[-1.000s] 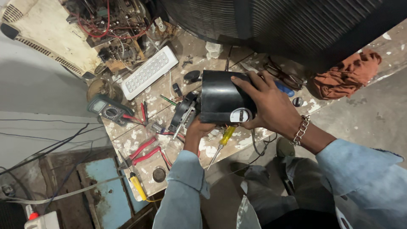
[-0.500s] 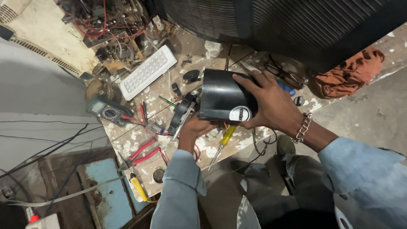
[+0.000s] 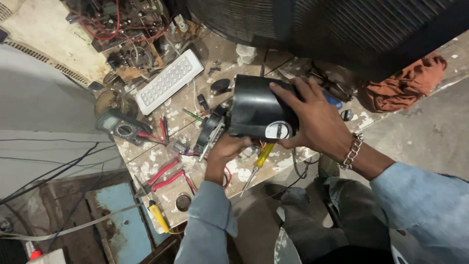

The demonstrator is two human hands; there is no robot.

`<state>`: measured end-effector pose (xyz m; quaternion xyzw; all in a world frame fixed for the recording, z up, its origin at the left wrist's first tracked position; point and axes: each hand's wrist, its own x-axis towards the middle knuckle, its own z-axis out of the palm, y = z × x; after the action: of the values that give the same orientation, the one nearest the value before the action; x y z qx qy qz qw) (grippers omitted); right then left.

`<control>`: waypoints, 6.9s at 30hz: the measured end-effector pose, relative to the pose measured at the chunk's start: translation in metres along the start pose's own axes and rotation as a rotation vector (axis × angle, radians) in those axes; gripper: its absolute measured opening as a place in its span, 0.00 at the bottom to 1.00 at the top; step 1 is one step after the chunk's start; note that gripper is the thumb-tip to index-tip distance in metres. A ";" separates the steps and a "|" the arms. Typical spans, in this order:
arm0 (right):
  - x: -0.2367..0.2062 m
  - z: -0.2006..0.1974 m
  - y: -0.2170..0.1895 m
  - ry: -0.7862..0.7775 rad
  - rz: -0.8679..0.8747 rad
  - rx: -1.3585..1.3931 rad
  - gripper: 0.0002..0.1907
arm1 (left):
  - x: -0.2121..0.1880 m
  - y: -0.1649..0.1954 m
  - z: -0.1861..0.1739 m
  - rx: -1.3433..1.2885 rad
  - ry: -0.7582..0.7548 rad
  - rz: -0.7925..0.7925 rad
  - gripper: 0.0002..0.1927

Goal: The person works at a cluttered electronics repair workbench, first handling wires and a small electronic module, then holding a black cylindrical housing and using a screwdriver to drive screws into it while steadying the part with the other hand. They continue fastening the housing and finally set the screwdriver down and reposition the module on the bench.

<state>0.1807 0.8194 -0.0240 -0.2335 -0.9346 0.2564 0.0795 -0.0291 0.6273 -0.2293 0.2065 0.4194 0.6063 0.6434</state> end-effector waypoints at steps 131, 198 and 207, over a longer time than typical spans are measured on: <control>-0.031 0.012 0.034 0.036 -0.310 0.168 0.11 | 0.020 0.047 0.103 0.573 0.406 -0.156 0.30; -0.035 0.008 0.017 0.077 -0.408 -0.075 0.09 | 0.018 0.047 0.107 0.500 0.348 -0.158 0.30; -0.040 0.006 0.020 0.097 -0.265 0.116 0.09 | 0.016 0.051 0.108 0.580 0.435 -0.238 0.34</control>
<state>0.2218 0.8131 -0.0412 -0.1152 -0.9358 0.2859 0.1711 0.0240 0.6780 -0.1341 0.1963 0.7212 0.4133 0.5201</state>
